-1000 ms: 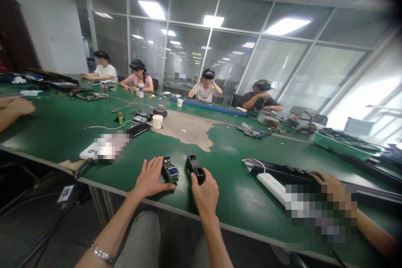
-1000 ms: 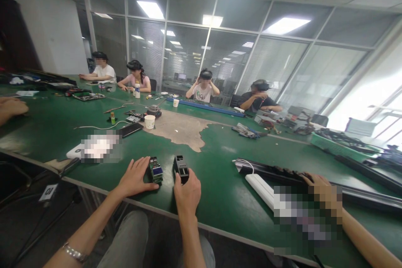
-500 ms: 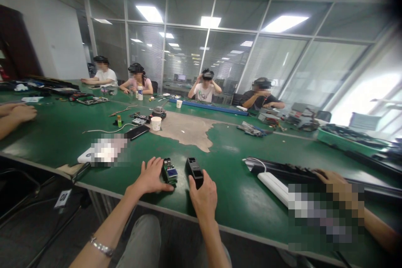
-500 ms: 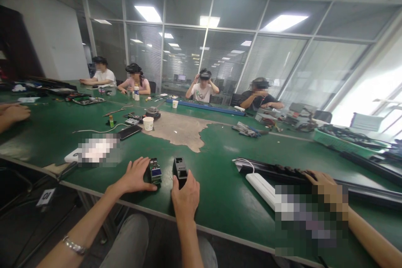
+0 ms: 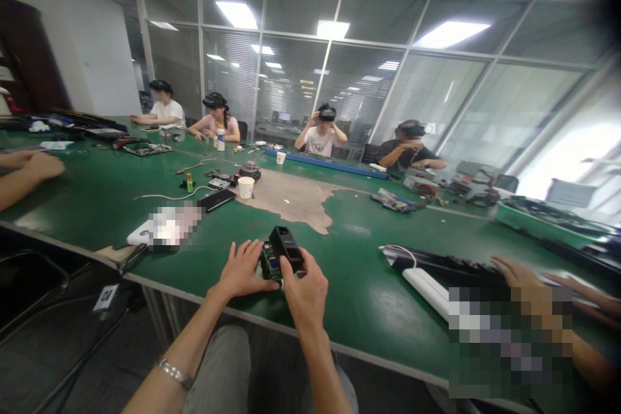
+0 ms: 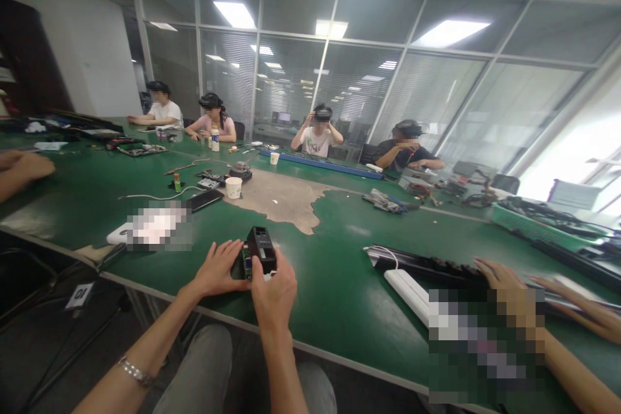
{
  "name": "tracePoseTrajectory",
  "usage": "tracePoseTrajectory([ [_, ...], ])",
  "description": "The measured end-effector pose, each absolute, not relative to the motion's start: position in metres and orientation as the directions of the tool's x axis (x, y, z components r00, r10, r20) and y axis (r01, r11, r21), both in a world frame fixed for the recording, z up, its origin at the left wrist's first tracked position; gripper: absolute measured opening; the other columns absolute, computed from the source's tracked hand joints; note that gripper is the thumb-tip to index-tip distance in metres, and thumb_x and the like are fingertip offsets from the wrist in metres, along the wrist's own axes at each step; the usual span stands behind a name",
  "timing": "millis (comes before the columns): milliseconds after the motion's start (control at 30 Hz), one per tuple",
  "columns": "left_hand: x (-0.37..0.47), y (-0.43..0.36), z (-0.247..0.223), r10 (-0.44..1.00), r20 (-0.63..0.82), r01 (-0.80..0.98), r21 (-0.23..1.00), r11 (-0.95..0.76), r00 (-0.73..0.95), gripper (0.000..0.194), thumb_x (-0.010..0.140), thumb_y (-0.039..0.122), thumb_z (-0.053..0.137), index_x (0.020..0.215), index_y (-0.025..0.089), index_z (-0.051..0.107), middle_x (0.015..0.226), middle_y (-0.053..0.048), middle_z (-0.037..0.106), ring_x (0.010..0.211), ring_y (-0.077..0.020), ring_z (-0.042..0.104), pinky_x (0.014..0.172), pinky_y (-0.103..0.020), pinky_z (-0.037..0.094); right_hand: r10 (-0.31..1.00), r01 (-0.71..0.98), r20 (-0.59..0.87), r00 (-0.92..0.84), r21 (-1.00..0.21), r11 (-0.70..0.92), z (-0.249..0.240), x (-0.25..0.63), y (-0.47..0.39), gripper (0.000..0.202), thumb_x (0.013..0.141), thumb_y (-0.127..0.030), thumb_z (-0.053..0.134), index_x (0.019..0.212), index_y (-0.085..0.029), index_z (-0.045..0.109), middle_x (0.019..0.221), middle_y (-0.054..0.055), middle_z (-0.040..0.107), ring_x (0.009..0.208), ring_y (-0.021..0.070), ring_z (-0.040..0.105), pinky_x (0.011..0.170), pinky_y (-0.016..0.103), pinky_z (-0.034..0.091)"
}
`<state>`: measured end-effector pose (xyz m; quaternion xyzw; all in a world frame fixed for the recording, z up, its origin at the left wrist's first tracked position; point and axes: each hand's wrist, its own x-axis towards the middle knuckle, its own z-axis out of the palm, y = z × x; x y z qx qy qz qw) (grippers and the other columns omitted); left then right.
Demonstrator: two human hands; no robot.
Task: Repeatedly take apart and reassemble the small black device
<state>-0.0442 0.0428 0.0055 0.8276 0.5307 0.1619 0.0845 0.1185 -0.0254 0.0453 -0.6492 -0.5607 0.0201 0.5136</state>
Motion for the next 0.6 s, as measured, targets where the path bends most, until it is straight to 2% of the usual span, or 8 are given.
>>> tracePoseTrajectory([
  [200,-0.048,0.042,0.005,0.906,0.178,0.846,0.324,-0.422,0.384,0.106,0.064,0.077,0.058,0.148,0.022,0.024,0.155,-0.01,0.027,0.144,-0.0339,0.018,0.116,-0.058,0.004,0.829,0.82,0.477,0.29,-0.57,0.042,0.048,0.101,-0.018,0.044,0.086,-0.043,0.052,0.119,-0.014,0.06,0.104,0.012,0.068,0.093,0.0247,0.063,0.083,0.032,0.043],
  [367,-0.051,0.042,0.003,0.903,0.177,0.846,0.315,-0.429,0.392,0.104,0.068,0.072,0.056,0.148,0.015,0.024,0.155,-0.014,0.026,0.144,-0.0335,0.018,0.116,-0.057,0.003,0.861,0.879,0.438,0.258,-0.477,-0.021,0.056,0.092,-0.017,0.044,0.086,-0.042,0.052,0.12,-0.015,0.058,0.099,0.012,0.069,0.092,0.026,0.063,0.079,0.032,0.042],
  [500,-0.051,0.045,0.0,0.904,0.174,0.85,0.309,-0.427,0.391,0.096,0.069,0.065,0.056,0.148,0.017,0.027,0.155,-0.013,0.026,0.144,-0.0334,0.019,0.116,-0.057,0.002,0.89,0.901,0.386,0.241,-0.429,-0.058,0.056,0.084,-0.018,0.041,0.085,-0.039,0.053,0.117,-0.015,0.059,0.096,0.011,0.069,0.091,0.026,0.064,0.077,0.031,0.041],
  [600,-0.051,0.047,-0.003,0.912,0.174,0.854,0.321,-0.41,0.372,0.098,0.07,0.06,0.055,0.148,0.011,0.023,0.156,-0.015,0.023,0.144,-0.0325,0.017,0.117,-0.056,0.003,0.906,0.913,0.355,0.23,-0.402,-0.075,0.052,0.082,-0.022,0.038,0.086,-0.038,0.052,0.116,-0.016,0.059,0.094,0.01,0.069,0.09,0.0249,0.063,0.075,0.031,0.041],
])
